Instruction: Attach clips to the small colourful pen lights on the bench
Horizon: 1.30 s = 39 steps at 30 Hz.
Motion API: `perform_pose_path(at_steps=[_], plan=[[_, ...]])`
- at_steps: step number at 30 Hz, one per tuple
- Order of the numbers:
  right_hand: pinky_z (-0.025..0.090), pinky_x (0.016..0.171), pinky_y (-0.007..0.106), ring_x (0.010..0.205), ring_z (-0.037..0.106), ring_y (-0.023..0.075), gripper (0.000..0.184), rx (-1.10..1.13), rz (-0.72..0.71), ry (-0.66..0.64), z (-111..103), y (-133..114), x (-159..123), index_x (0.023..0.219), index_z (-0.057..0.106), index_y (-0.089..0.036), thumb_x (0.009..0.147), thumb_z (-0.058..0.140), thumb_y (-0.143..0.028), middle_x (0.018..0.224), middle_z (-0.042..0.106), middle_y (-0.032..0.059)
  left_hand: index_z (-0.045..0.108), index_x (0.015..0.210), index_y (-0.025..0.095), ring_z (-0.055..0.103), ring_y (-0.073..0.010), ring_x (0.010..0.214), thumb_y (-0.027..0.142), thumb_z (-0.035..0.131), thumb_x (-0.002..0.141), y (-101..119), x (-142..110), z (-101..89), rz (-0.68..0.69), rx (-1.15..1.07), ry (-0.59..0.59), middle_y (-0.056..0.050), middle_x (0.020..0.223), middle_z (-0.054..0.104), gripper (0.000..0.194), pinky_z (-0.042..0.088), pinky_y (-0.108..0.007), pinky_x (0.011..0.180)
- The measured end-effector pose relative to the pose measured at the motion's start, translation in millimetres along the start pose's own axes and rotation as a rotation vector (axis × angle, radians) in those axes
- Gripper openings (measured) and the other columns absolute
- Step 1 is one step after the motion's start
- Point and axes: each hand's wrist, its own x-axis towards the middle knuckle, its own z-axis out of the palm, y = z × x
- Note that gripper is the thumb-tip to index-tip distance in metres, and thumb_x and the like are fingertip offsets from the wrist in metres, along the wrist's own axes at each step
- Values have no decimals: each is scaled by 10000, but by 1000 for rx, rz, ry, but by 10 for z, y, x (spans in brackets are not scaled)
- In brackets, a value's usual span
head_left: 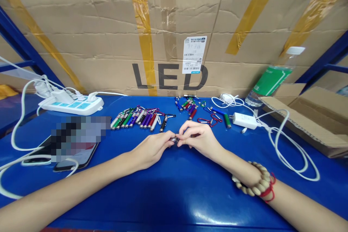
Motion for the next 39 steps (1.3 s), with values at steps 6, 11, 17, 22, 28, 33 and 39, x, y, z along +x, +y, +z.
perform_pose_path(at_steps=[6, 11, 17, 22, 28, 33, 39], plan=[[407, 457, 225, 527, 503, 88, 256, -98, -33, -7, -7, 10, -19, 543, 650, -167, 697, 660, -372, 666, 577, 24, 515, 992, 178, 578, -144, 754, 240, 276, 911, 2, 2, 13, 51, 54, 21, -35, 852, 611, 260, 434, -225, 667], [411, 520, 252, 554, 508, 101, 302, -176, -59, 8, -12, 15, -24, 512, 614, -156, 691, 659, -394, 660, 572, 29, 534, 1002, 173, 587, -140, 842, 229, 292, 914, -13, 3, 26, 134, 61, 70, -41, 932, 626, 264, 436, -215, 746], [395, 530, 248, 564, 502, 106, 342, -189, -22, 61, 32, 7, -17, 473, 531, -152, 617, 717, -401, 630, 560, 19, 552, 998, 164, 590, -131, 850, 214, 313, 909, -20, 4, 38, 153, 67, 122, -44, 961, 633, 259, 445, -200, 752], [388, 508, 244, 547, 495, 107, 361, -169, 64, 60, 47, 30, -10, 472, 509, -150, 593, 725, -413, 627, 561, 27, 570, 980, 161, 587, -139, 805, 243, 329, 910, -47, 5, 54, 167, 116, 181, -47, 911, 641, 264, 456, -224, 735], [363, 466, 222, 525, 476, 95, 357, -132, 131, 68, 40, 33, 3, 478, 521, -147, 572, 731, -419, 615, 551, 23, 572, 991, 166, 570, -136, 745, 260, 316, 916, -74, 16, 53, 155, 178, 201, -41, 837, 625, 283, 455, -225, 679], [342, 440, 202, 497, 441, 71, 347, -98, 116, 82, 34, 12, 22, 485, 540, -141, 554, 744, -413, 604, 539, 9, 562, 1033, 164, 577, -137, 794, 268, 329, 915, -69, 24, 47, 121, 150, 200, -42, 885, 626, 281, 457, -223, 708], [316, 422, 200, 475, 419, 59, 329, -105, 88, 108, 34, 2, 25, 508, 564, -131, 572, 739, -402, 610, 542, 14, 546, 1090, 159, 591, -139, 799, 278, 327, 913, -92, 17, 60, 96, 126, 203, -51, 905, 627, 306, 472, -215, 695]])
